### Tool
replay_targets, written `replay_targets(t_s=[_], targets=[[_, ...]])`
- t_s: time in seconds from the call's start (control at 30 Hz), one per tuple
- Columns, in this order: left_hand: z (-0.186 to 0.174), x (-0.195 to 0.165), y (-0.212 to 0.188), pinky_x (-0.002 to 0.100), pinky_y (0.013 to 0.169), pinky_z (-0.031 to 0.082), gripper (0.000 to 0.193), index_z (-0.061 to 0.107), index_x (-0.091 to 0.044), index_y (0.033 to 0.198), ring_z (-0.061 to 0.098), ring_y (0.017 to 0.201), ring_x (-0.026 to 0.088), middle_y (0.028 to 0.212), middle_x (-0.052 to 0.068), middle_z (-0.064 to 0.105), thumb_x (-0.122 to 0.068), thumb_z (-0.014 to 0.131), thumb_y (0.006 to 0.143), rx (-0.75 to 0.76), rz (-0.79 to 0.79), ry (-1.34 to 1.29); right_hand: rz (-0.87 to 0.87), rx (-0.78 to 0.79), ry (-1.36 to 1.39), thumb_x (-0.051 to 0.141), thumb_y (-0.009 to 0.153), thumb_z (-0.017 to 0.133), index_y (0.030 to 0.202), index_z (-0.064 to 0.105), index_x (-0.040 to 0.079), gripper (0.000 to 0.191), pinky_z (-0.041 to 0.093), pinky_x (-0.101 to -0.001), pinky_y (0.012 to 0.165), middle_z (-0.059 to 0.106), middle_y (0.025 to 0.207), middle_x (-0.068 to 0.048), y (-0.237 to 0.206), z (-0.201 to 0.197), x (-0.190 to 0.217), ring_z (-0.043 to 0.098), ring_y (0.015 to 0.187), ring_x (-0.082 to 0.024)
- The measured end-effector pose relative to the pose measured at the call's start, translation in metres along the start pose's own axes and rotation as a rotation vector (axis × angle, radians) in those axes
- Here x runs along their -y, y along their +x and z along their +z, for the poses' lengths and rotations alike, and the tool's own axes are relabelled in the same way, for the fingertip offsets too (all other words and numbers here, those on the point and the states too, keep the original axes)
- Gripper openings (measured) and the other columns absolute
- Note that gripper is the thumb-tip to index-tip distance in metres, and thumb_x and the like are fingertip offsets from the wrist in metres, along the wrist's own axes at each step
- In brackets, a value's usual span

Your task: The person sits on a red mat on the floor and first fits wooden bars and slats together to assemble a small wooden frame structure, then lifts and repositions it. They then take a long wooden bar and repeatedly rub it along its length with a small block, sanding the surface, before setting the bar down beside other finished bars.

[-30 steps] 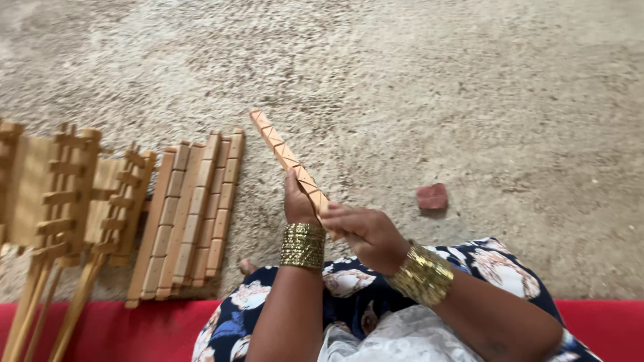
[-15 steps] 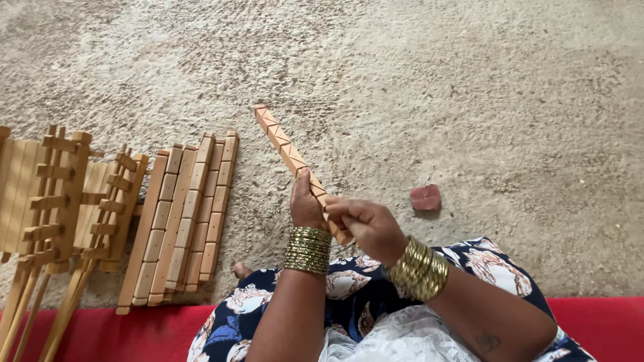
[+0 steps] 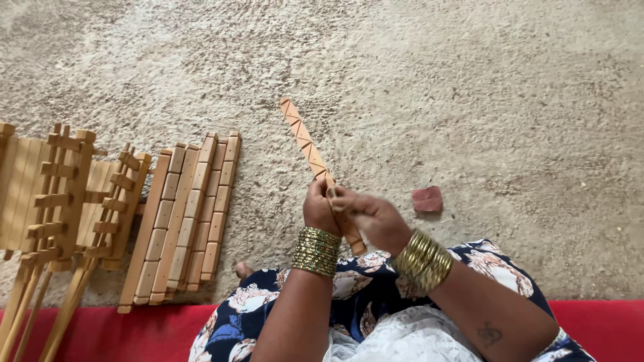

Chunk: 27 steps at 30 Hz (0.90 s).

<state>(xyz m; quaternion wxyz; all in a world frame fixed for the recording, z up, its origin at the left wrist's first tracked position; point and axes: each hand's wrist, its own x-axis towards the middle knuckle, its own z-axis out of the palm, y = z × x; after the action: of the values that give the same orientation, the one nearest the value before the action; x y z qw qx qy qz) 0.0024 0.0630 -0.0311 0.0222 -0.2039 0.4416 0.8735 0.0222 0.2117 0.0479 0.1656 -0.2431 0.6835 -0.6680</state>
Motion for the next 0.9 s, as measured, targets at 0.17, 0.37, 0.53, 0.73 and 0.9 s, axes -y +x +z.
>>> replay_targets(t_s=[0.17, 0.37, 0.53, 0.73, 0.9], targets=[[-0.011, -0.009, 0.002, 0.029, 0.050, 0.059, 0.029, 0.055, 0.002, 0.104, 0.066, 0.062, 0.018, 0.085, 0.011, 0.064, -0.022, 0.039, 0.102, -0.100, 0.151, 0.249, 0.283, 0.100, -0.055, -0.011, 0.093, 0.048, 0.127, 0.072, 0.001, 0.043, 0.060, -0.0224, 0.066, 0.069, 0.123, -0.022, -0.015, 0.008, -0.010, 0.065, 0.072, -0.008], [0.004, 0.008, 0.003, 0.030, 0.049, 0.057, 0.040, 0.053, -0.002, 0.101, 0.064, 0.062, 0.018, 0.081, 0.010, 0.061, -0.035, 0.032, 0.107, -0.092, -0.063, -0.001, 0.151, -0.044, 0.032, -0.011, 0.097, 0.045, 0.121, 0.073, -0.004, 0.037, 0.052, -0.0276, 0.094, 0.063, 0.127, -0.029, 0.001, -0.011, -0.043, 0.060, 0.108, -0.018], [0.012, 0.029, 0.000, 0.031, 0.057, 0.059, 0.038, 0.056, -0.002, 0.108, 0.065, 0.068, 0.017, 0.088, 0.009, 0.062, -0.032, 0.031, 0.108, 0.049, 0.205, 0.421, 0.130, -0.326, -0.135, -0.008, 0.095, 0.047, 0.111, 0.073, 0.000, 0.032, 0.057, -0.0289, 0.103, 0.065, 0.138, -0.020, 0.025, -0.027, -0.055, 0.067, 0.122, -0.023], [0.001, 0.009, 0.001, 0.030, 0.053, 0.062, 0.035, 0.055, -0.004, 0.103, 0.069, 0.066, 0.017, 0.088, 0.009, 0.065, -0.031, 0.032, 0.107, 0.042, 0.063, 0.349, 0.179, -0.168, -0.126, 0.004, 0.098, 0.052, 0.122, 0.068, 0.001, 0.029, 0.058, -0.0310, 0.096, 0.053, 0.152, -0.015, 0.009, 0.004, -0.031, 0.067, 0.117, -0.026], [0.003, -0.002, -0.003, 0.030, 0.053, 0.061, 0.043, 0.054, -0.002, 0.101, 0.067, 0.065, 0.019, 0.088, 0.013, 0.065, -0.033, 0.027, 0.110, -0.042, -0.093, 0.027, 0.212, -0.143, -0.185, 0.011, 0.100, 0.053, 0.129, 0.066, 0.004, 0.033, 0.059, -0.0272, 0.096, 0.051, 0.153, -0.011, 0.005, 0.015, -0.022, 0.067, 0.120, -0.021]])
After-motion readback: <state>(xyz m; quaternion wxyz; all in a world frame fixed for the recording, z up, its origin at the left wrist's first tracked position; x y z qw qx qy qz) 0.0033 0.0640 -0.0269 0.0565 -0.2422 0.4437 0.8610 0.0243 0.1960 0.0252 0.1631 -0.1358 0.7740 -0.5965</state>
